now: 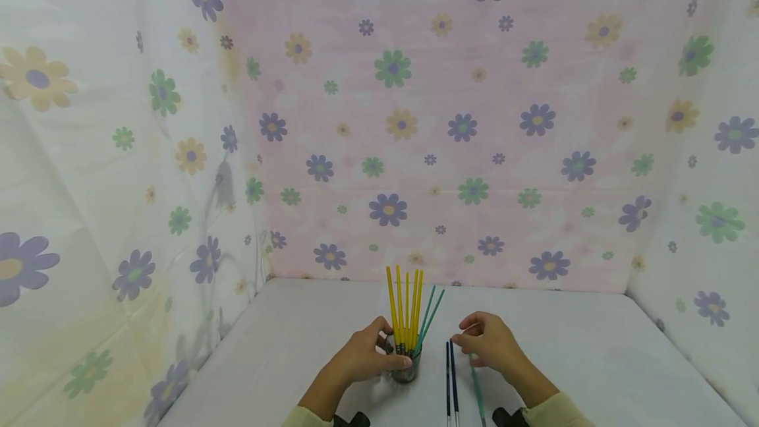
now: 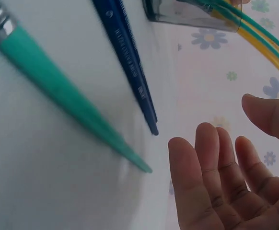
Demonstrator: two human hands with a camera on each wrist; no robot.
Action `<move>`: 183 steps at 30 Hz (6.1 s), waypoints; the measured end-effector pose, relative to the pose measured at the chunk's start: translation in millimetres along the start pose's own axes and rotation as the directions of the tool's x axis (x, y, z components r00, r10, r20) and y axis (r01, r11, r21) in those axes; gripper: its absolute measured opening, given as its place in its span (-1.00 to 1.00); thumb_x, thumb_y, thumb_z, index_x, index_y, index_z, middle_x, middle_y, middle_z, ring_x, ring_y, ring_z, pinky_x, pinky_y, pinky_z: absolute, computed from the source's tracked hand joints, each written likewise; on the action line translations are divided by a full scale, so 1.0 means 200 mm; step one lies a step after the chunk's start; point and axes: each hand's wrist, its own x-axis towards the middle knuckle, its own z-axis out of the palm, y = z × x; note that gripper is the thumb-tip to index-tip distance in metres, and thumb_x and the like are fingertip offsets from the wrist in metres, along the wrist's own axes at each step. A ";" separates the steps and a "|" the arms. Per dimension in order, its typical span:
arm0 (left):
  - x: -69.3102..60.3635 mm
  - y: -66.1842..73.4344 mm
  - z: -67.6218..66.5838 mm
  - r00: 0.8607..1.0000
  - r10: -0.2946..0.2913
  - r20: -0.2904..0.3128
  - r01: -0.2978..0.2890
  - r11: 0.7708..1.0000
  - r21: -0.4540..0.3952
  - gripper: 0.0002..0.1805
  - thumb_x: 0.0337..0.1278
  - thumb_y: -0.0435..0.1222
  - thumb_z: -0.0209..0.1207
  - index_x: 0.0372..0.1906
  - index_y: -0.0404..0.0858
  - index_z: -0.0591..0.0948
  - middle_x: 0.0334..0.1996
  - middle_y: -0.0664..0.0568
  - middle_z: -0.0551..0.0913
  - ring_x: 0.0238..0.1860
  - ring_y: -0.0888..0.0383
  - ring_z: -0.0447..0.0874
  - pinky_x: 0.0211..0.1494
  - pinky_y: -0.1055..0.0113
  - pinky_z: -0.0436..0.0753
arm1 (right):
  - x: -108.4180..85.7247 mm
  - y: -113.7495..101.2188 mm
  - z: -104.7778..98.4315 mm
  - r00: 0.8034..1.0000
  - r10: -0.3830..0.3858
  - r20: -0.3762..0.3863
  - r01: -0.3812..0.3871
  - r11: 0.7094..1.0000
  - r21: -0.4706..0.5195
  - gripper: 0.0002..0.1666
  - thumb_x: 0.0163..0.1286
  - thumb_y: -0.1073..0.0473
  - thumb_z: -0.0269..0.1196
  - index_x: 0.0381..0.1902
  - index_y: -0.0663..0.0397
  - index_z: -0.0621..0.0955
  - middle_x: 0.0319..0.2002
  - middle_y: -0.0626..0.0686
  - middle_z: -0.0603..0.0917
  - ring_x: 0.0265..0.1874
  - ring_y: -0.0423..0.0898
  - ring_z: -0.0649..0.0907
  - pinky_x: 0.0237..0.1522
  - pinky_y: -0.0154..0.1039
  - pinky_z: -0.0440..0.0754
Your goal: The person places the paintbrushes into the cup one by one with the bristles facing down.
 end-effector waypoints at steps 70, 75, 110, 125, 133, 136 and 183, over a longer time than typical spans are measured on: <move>0.00 0.00 0.01 1.000 -0.019 -0.010 0.019 1.000 -0.001 -0.30 -0.05 0.15 0.54 0.09 -0.06 0.46 -0.07 -0.05 0.72 -0.18 0.02 0.67 -0.09 -0.15 0.66 | 0.04 0.16 -0.21 0.971 0.188 0.150 -0.220 0.945 0.242 -0.45 0.24 0.29 0.34 0.21 0.24 0.57 -0.17 0.19 0.76 -0.35 -0.02 0.74 -0.32 -0.10 0.77; 0.01 -0.01 0.02 1.000 -0.020 -0.013 0.020 1.000 0.004 -0.30 -0.05 0.14 0.54 0.08 -0.05 0.46 -0.08 -0.05 0.73 -0.14 0.00 0.66 -0.07 -0.17 0.65 | 0.03 0.13 -0.25 0.975 0.086 0.203 -0.145 0.944 0.297 -0.43 0.40 0.25 0.25 0.33 0.32 0.46 -0.04 0.25 0.73 -0.19 0.04 0.77 -0.21 -0.02 0.80; 0.00 0.00 0.01 1.000 -0.028 -0.011 0.028 1.000 0.002 -0.29 -0.03 0.13 0.53 0.10 -0.09 0.45 -0.08 -0.05 0.73 -0.19 0.01 0.66 -0.17 -0.07 0.66 | -0.07 -0.27 -0.23 0.915 -0.374 -0.150 0.402 0.861 0.312 -0.55 0.46 0.26 0.34 0.24 0.04 0.49 0.02 0.27 0.59 -0.06 0.10 0.73 -0.14 -0.07 0.82; 0.00 0.02 0.04 0.999 -0.017 -0.050 0.020 0.999 0.049 -0.30 -0.03 0.17 0.51 0.03 -0.14 0.44 -0.17 -0.03 0.73 -0.22 0.03 0.62 -0.22 -0.02 0.60 | -0.08 -0.37 -0.06 0.880 -0.423 -0.215 0.474 0.788 0.392 -0.60 0.40 0.22 0.41 0.12 0.02 0.51 -0.08 0.19 0.60 -0.11 0.07 0.73 -0.16 -0.06 0.82; -0.01 0.02 0.05 0.998 0.004 -0.061 -0.001 0.998 0.060 -0.27 -0.03 0.21 0.50 0.01 -0.15 0.42 -0.23 0.00 0.72 -0.29 0.07 0.60 -0.29 0.08 0.56 | -0.06 -0.34 0.04 0.893 -0.405 -0.195 0.449 0.805 0.388 -0.65 0.41 0.29 0.37 0.08 0.01 0.53 -0.09 0.19 0.61 -0.10 0.12 0.72 -0.18 -0.10 0.82; 0.00 0.02 0.05 0.998 0.012 -0.061 -0.009 0.998 0.058 -0.25 -0.03 0.21 0.50 0.02 -0.17 0.41 -0.24 0.00 0.72 -0.30 0.08 0.61 -0.29 0.08 0.56 | -0.05 -0.32 0.08 0.903 -0.389 -0.183 0.430 0.817 0.384 -0.65 0.41 0.31 0.37 0.07 -0.01 0.54 -0.09 0.18 0.61 -0.11 0.09 0.70 -0.18 -0.09 0.82; 0.06 -0.05 0.08 0.999 -0.016 -0.041 0.009 0.988 -0.154 -0.18 0.05 0.11 0.48 0.35 -0.21 0.52 0.16 -0.07 0.68 0.16 -0.10 0.65 0.14 -0.27 0.62 | -0.01 -0.10 0.17 0.983 -0.165 -0.075 0.179 0.951 0.251 -0.63 0.32 0.19 0.46 0.02 0.14 0.60 -0.14 0.12 0.66 -0.22 0.00 0.72 -0.32 -0.13 0.82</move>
